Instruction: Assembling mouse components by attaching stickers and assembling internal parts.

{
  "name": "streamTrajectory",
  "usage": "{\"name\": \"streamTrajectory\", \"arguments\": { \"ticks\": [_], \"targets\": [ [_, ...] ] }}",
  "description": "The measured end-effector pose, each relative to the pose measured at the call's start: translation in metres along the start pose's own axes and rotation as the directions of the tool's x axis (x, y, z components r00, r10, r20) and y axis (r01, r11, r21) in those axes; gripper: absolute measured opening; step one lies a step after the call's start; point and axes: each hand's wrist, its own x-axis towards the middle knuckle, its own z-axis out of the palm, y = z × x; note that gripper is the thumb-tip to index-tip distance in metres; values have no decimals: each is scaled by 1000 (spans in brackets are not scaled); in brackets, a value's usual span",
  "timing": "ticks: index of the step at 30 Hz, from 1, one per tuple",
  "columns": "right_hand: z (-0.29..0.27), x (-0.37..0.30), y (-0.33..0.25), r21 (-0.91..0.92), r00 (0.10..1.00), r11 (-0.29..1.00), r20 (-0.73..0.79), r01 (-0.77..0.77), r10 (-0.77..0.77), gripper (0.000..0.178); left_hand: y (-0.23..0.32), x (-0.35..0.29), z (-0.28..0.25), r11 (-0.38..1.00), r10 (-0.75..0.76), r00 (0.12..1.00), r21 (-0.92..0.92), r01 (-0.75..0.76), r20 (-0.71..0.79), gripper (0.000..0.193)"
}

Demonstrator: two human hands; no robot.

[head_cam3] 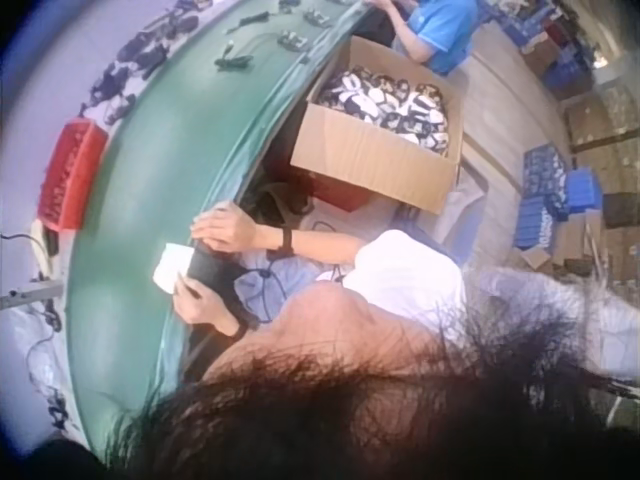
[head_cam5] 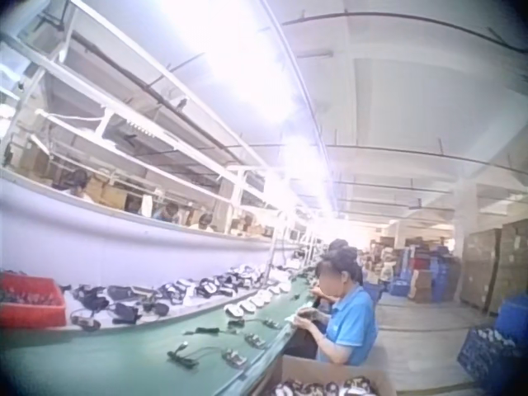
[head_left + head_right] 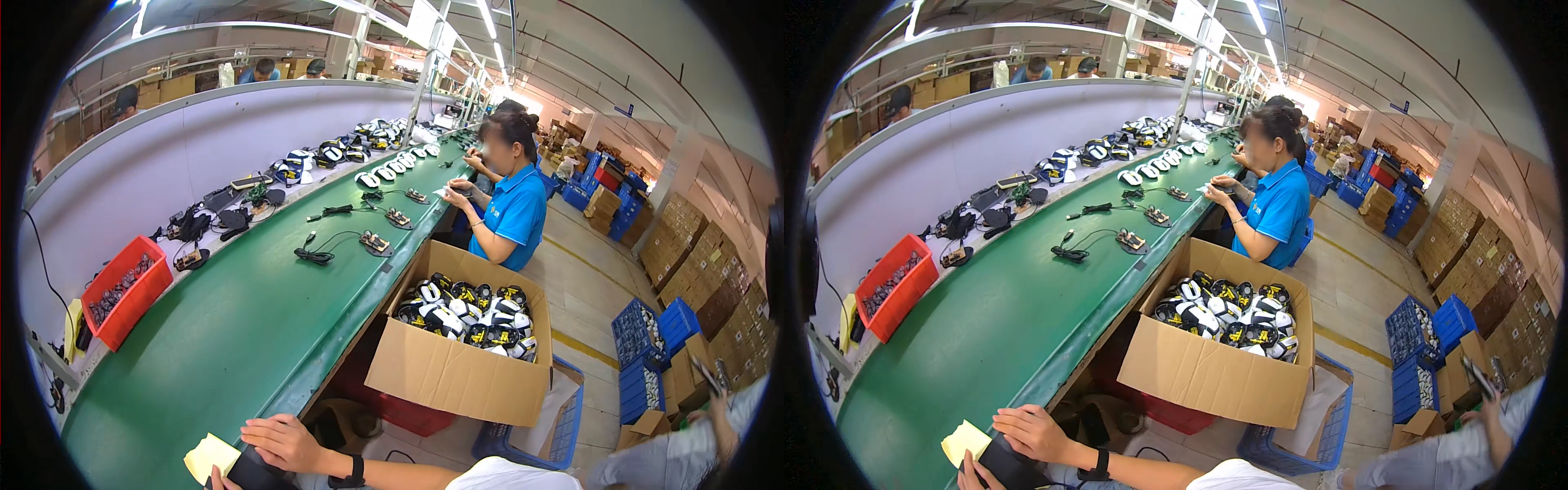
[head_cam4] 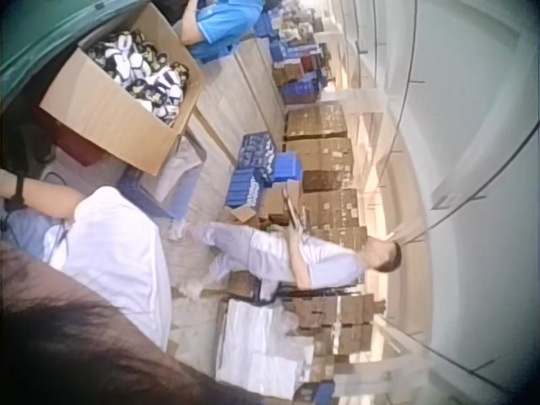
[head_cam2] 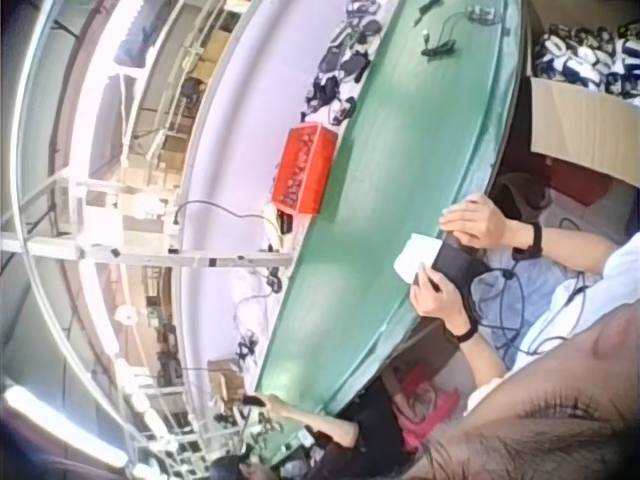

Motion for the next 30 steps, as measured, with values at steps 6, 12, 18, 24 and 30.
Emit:
{"name": "streamTrajectory", "arguments": {
  "ticks": [6, 12, 18, 24, 30],
  "targets": [
    [-1, 2, -1, -18, 1000, 1000, 11, 15, -14, 29, -2, -1, 0, 1000, 9, 1000, 1, -9, -12, 21],
    [-3, 6, 0, -36, 999, 999, 34, 4, -3, 28, -1, 3, -1, 1000, 13, 1000, -10, -13, 9, 20],
    [-3, 8, -5, -53, 1000, 998, 27, 18, -16, 27, -4, 2, -1, 1000, 6, 1000, -1, -6, 5, 20],
    [-5, 2, -4, -73, 1000, 997, 24, 13, -11, 26, -2, -2, -2, 1000, 3, 1000, -11, -2, 12, 20],
    [0, 3, 10, -72, 999, 996, -11, 47, -48, 25, -23, -25, 19, 998, -24, 997, -56, 28, 71, 27]
  ]
}}
